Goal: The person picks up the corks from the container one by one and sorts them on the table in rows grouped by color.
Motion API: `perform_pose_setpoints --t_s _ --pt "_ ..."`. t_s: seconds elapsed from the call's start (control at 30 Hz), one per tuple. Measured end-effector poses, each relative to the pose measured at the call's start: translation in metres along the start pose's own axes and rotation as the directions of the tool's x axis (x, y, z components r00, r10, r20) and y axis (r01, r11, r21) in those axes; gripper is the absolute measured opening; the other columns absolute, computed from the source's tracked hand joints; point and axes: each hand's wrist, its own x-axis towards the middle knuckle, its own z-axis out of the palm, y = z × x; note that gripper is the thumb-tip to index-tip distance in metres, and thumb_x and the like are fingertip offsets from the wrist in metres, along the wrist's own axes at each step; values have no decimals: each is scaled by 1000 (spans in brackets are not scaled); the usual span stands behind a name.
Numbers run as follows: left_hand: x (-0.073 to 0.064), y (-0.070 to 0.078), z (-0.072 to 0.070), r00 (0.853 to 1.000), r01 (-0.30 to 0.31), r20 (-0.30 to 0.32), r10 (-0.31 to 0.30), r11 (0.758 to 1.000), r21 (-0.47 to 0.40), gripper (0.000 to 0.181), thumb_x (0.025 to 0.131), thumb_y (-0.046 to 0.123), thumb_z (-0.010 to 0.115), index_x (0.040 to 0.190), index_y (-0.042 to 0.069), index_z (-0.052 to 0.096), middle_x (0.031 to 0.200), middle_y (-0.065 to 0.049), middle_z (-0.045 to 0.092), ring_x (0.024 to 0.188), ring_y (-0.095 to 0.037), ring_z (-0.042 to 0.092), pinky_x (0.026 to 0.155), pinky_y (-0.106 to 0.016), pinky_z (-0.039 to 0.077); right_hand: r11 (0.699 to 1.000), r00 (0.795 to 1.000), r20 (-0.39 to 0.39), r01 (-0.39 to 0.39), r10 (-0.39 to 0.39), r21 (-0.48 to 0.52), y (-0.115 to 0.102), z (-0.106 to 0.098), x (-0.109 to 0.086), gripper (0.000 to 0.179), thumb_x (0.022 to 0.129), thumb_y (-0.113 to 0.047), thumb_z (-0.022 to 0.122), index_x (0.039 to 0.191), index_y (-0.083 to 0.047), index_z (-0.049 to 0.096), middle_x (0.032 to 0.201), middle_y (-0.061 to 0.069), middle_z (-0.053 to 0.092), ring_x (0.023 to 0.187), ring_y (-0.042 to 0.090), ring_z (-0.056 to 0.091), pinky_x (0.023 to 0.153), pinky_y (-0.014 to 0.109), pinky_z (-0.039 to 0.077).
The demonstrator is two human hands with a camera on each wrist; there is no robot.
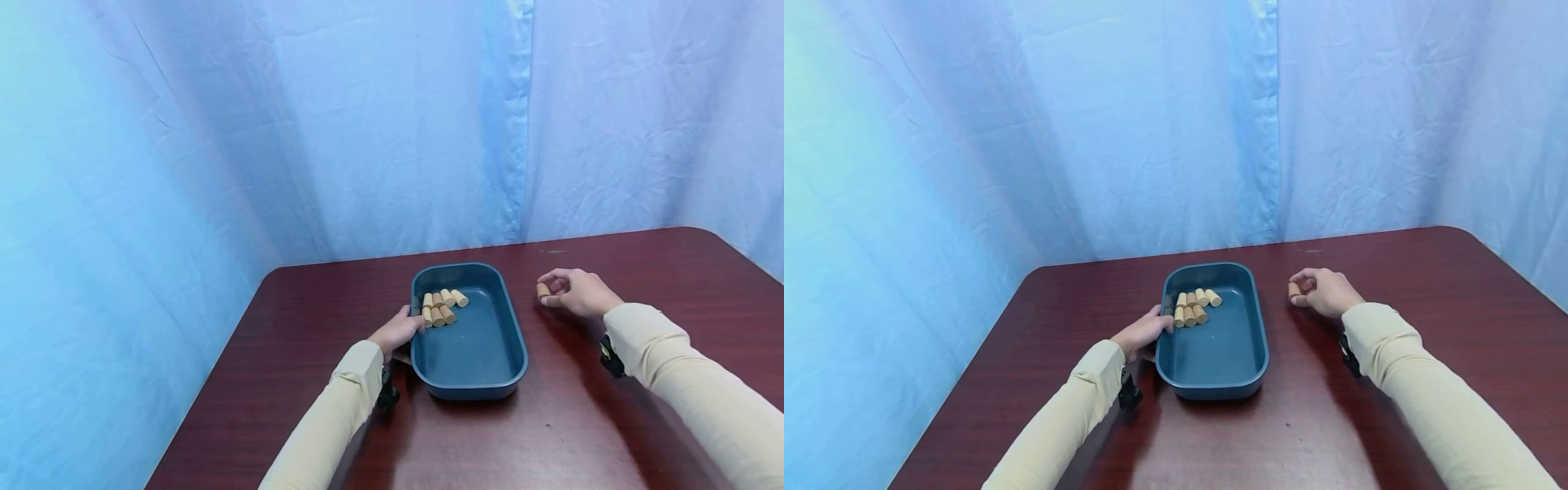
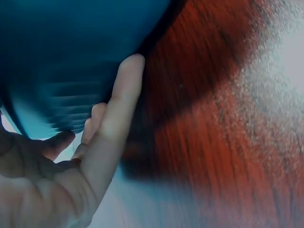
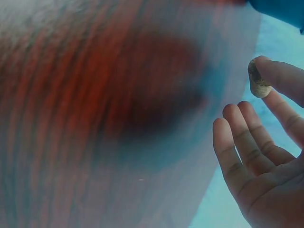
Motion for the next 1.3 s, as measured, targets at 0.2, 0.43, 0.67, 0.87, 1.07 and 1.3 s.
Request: perform_pose_setpoints --t_s 0.2,0.43,0.67,0.87,1.07,1.3 --pt "0 1 -4 1000 22 22 -22 1000 17 73 89 14 48 158 6 27 150 -25 40 112 -38 56 82 -58 57 1000 1000 24 -15 15 5 5 4 3 44 92 -15 71 129 5 61 112 25 63 104 41 56 90 59 48" --pt "2 -1 -4 999 24 27 -25 999 26 72 88 14 48 156 5 28 148 -25 42 108 -37 57 80 -58 57 1000 999 22 -26 26 -8 7 9 6 42 92 -14 71 128 5 62 112 25 62 103 40 55 90 58 49" --pt "0 1 -4 999 16 32 -18 999 32 68 86 14 47 152 3 32 143 -25 45 107 -37 58 75 -51 60 999 1000 4 -16 16 -40 8 11 7 40 91 -13 72 126 5 64 108 23 61 99 38 55 87 56 49" --pt "1 0 -3 999 13 35 -14 999 31 68 88 14 47 153 4 31 146 -25 43 110 -38 57 79 -55 58 998 1000 10 -17 18 -57 8 11 7 42 91 -13 71 128 6 63 110 25 61 100 38 55 88 56 49" --pt "1 -1 -2 999 11 32 -12 999 34 68 89 14 47 154 5 30 147 -25 43 108 -37 57 81 -57 58 998 1000 17 -24 25 -62 7 10 6 45 91 -13 71 131 6 61 111 25 60 100 39 55 88 56 49" --pt "-1 -1 -1 1000 7 30 -9 999 36 69 89 14 46 155 5 28 148 -25 41 110 -38 56 82 -58 57 998 1000 6 -4 5 -66 7 11 6 46 91 -12 72 130 7 60 107 23 61 98 37 55 87 55 49"
